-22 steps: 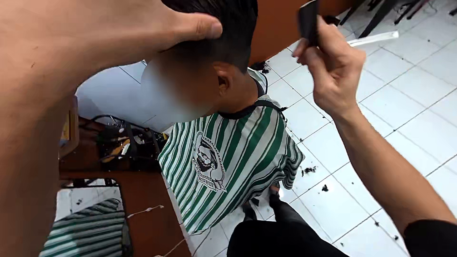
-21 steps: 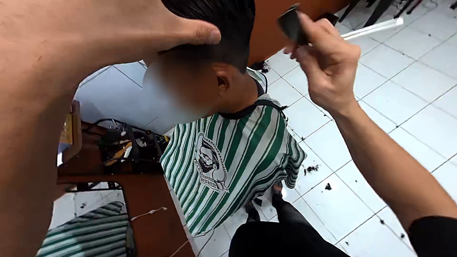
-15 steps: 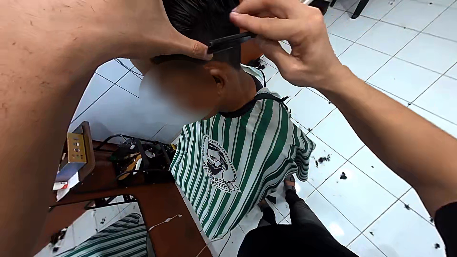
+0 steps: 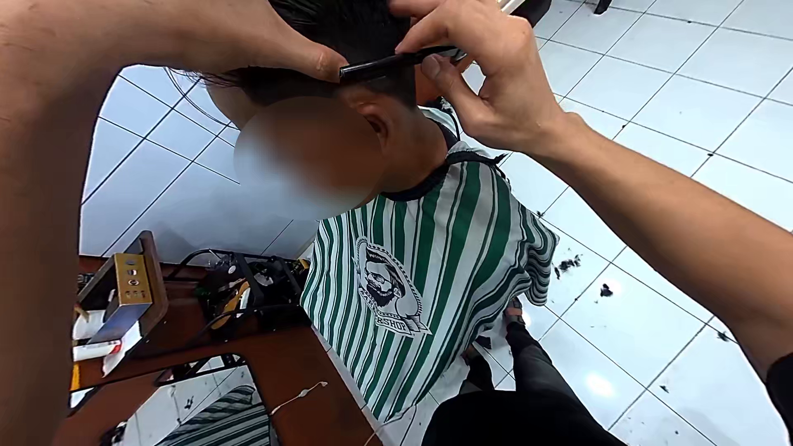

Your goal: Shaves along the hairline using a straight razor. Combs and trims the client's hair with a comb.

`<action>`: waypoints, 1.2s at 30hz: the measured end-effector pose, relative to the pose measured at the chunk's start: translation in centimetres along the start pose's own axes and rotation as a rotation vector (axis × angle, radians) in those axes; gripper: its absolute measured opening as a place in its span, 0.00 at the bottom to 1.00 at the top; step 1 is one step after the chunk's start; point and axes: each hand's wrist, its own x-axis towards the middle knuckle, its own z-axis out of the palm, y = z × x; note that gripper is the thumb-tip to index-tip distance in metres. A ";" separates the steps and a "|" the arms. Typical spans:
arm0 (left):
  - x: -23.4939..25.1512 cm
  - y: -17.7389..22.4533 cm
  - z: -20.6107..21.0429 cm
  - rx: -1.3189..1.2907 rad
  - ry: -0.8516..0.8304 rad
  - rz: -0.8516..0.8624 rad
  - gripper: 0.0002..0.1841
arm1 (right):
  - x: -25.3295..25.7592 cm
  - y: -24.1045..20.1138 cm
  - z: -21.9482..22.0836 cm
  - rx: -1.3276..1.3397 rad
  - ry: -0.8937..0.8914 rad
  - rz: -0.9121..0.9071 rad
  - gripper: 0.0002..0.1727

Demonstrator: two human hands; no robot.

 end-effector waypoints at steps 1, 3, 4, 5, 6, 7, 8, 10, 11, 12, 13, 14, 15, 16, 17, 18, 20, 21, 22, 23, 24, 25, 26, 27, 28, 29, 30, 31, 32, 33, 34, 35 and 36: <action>-0.2 0.6 -0.4 -0.009 -0.017 0.019 0.18 | 0.0 0.0 0.1 -0.002 -0.001 0.005 0.15; -0.4 1.5 -0.9 -0.031 -0.005 0.039 0.16 | -0.1 -0.1 0.4 -0.007 0.007 0.006 0.15; -0.4 1.6 -0.9 -0.032 -0.002 0.037 0.16 | -0.1 -0.2 0.4 -0.009 0.005 0.006 0.15; -0.4 1.6 -1.0 -0.044 0.006 0.054 0.16 | -0.1 -0.3 0.5 -0.014 0.005 0.003 0.15; -0.4 1.5 -0.9 -0.044 0.005 0.063 0.16 | -0.1 -0.4 0.5 -0.019 0.005 0.000 0.15; -0.4 1.6 -0.9 -0.056 0.003 0.065 0.15 | -0.1 -0.4 0.6 -0.023 0.005 0.000 0.15; -0.5 1.8 -1.0 -0.064 -0.023 0.047 0.15 | -0.1 -0.4 0.6 -0.023 0.005 0.004 0.15; -0.5 2.2 -1.4 -0.057 -0.105 0.007 0.14 | -0.2 -0.4 0.6 -0.018 0.014 0.018 0.15; -0.4 1.9 -1.3 -0.057 -0.126 0.001 0.15 | -0.2 -0.4 0.5 -0.014 0.015 0.026 0.15; -0.2 1.0 -0.7 -0.073 -0.104 0.015 0.15 | -0.2 -0.4 0.5 -0.010 0.019 0.024 0.15; -0.1 -0.7 0.4 -0.124 -0.054 0.076 0.15 | -0.2 -0.4 0.5 -0.008 0.020 0.019 0.15; 0.0 -2.8 2.2 -0.231 0.050 0.171 0.13 | -0.3 -0.3 0.5 -0.008 0.016 0.011 0.15; 0.1 -4.1 3.3 -0.312 0.108 0.233 0.13 | -0.3 -0.4 0.6 -0.009 0.016 0.007 0.15; 0.2 -4.7 3.7 -0.340 0.130 0.265 0.12 | -0.3 -0.4 0.6 -0.009 0.020 0.006 0.15; 0.1 -4.3 3.3 -0.336 0.111 0.251 0.11 | -0.3 -0.4 0.7 -0.012 0.024 0.007 0.15; -0.1 -3.0 2.3 -0.284 0.058 0.192 0.11 | -0.4 -0.5 0.8 -0.014 0.028 0.012 0.15; -0.4 1.1 -0.9 -0.132 -0.121 0.020 0.13 | -0.4 -0.6 0.9 -0.017 0.037 0.022 0.15; -0.4 2.2 -1.6 -0.101 -0.148 -0.021 0.14 | -0.5 -0.6 0.9 -0.021 0.039 0.024 0.15; -0.5 2.6 -1.7 -0.093 -0.147 -0.035 0.15 | -0.5 -0.6 0.9 -0.025 0.040 0.023 0.15; -0.5 2.6 -1.6 -0.095 -0.130 -0.023 0.16 | -0.5 -0.6 1.0 -0.026 0.042 0.024 0.15; -0.5 2.4 -1.4 -0.102 -0.103 -0.004 0.16 | -0.5 -0.6 1.0 -0.030 0.042 0.027 0.15; -0.5 2.3 -1.4 -0.100 -0.092 0.007 0.16 | -0.5 -0.6 1.1 -0.033 0.044 0.030 0.15; -0.5 2.2 -1.3 -0.101 -0.084 0.022 0.15 | -0.5 -0.6 1.1 -0.033 0.047 0.030 0.15; -0.5 2.2 -1.4 -0.108 -0.084 0.035 0.15 | -0.5 -0.6 1.2 -0.032 0.051 0.029 0.15; -0.5 2.3 -1.4 -0.110 -0.088 0.042 0.14 | -0.5 -0.5 1.2 -0.031 0.054 0.024 0.15; -0.6 2.3 -1.4 -0.113 -0.102 0.040 0.14 | -0.5 -0.5 1.2 -0.030 0.056 0.021 0.15; -0.6 2.3 -1.4 -0.118 -0.119 0.033 0.14 | -0.5 -0.5 1.2 -0.033 0.056 0.021 0.15; -0.6 2.3 -1.4 -0.127 -0.131 0.033 0.14 | -0.5 -0.5 1.2 -0.039 0.057 0.021 0.15; -0.6 2.3 -1.4 -0.130 -0.138 0.035 0.14 | -0.5 -0.6 1.2 -0.044 0.057 0.024 0.15; -0.5 2.2 -1.4 -0.132 -0.143 0.039 0.14 | -0.6 -0.6 1.2 -0.046 0.056 0.029 0.14; -0.4 2.1 -1.4 -0.134 -0.145 0.052 0.14 | -0.6 -0.6 1.2 -0.049 0.053 0.033 0.14; -0.4 2.1 -1.3 -0.135 -0.140 0.072 0.15 | -0.6 -0.6 1.2 -0.048 0.051 0.036 0.14; -0.4 2.0 -1.3 -0.135 -0.131 0.087 0.15 | -0.5 -0.6 1.2 -0.048 0.051 0.034 0.14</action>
